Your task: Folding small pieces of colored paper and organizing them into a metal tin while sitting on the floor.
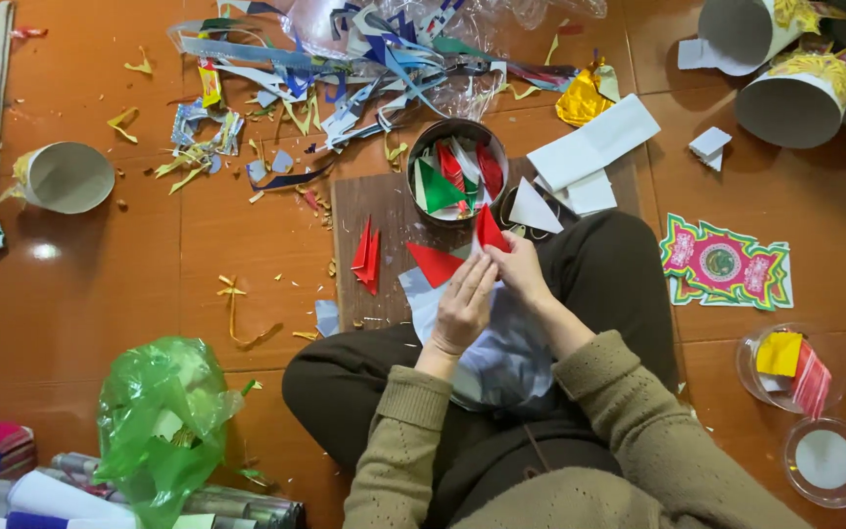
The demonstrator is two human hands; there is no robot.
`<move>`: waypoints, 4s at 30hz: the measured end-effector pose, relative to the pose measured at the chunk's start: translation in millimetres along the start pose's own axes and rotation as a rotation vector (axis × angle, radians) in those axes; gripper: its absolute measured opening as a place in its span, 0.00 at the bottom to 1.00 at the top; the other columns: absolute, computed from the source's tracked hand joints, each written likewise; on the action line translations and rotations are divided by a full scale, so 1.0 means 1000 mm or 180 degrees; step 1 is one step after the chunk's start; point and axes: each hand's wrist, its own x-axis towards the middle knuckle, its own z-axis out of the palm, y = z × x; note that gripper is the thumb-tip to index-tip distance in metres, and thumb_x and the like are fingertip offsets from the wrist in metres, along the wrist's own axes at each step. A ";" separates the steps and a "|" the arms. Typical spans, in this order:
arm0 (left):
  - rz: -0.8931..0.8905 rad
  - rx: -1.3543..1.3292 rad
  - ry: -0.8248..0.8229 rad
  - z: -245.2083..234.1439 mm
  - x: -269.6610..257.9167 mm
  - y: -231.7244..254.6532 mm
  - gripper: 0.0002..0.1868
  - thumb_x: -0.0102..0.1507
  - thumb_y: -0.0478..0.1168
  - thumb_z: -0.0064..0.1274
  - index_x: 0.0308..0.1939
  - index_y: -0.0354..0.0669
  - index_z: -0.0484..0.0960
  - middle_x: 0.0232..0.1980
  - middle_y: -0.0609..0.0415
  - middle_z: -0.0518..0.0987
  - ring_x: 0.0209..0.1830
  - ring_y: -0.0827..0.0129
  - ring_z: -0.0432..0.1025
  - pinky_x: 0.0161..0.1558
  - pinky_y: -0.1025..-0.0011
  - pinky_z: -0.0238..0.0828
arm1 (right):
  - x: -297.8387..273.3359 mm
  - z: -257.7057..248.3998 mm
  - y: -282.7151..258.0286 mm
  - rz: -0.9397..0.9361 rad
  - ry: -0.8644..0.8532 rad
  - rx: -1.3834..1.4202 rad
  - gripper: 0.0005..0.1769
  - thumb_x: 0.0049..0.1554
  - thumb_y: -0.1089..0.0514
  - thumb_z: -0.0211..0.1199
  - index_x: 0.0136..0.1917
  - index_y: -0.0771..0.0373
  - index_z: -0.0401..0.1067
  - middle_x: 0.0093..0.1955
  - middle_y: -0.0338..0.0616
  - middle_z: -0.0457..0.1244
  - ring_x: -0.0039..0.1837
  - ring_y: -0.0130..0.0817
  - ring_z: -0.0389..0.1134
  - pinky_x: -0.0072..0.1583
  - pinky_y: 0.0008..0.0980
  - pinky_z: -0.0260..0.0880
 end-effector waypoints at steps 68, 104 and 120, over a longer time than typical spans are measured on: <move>-0.3946 -0.3332 -0.0065 -0.046 -0.020 -0.058 0.15 0.47 0.22 0.42 0.30 0.32 0.84 0.25 0.54 0.74 0.26 0.81 0.68 0.31 0.82 0.75 | -0.013 -0.033 -0.049 -0.0161 -0.1510 0.2003 0.03 0.48 0.76 0.59 0.37 0.74 0.71 0.29 0.61 0.62 0.25 0.39 0.65 0.25 0.25 0.59; -0.4154 -0.1585 0.0049 -0.002 -0.060 -0.064 0.08 0.66 0.40 0.53 0.42 0.40 0.82 0.33 0.50 0.81 0.36 0.75 0.70 0.40 0.72 0.70 | -0.023 0.014 0.006 -0.0262 -0.1956 -0.0944 0.16 0.61 0.46 0.58 0.40 0.60 0.72 0.28 0.43 0.64 0.34 0.32 0.65 0.37 0.31 0.64; -0.4410 -0.1892 0.0313 -0.001 -0.047 -0.064 0.07 0.61 0.39 0.60 0.41 0.43 0.87 0.32 0.56 0.82 0.36 0.82 0.67 0.39 0.76 0.72 | -0.031 0.008 -0.028 -0.0413 -0.2277 -0.1459 0.15 0.59 0.46 0.58 0.39 0.59 0.70 0.30 0.48 0.65 0.37 0.36 0.65 0.43 0.40 0.66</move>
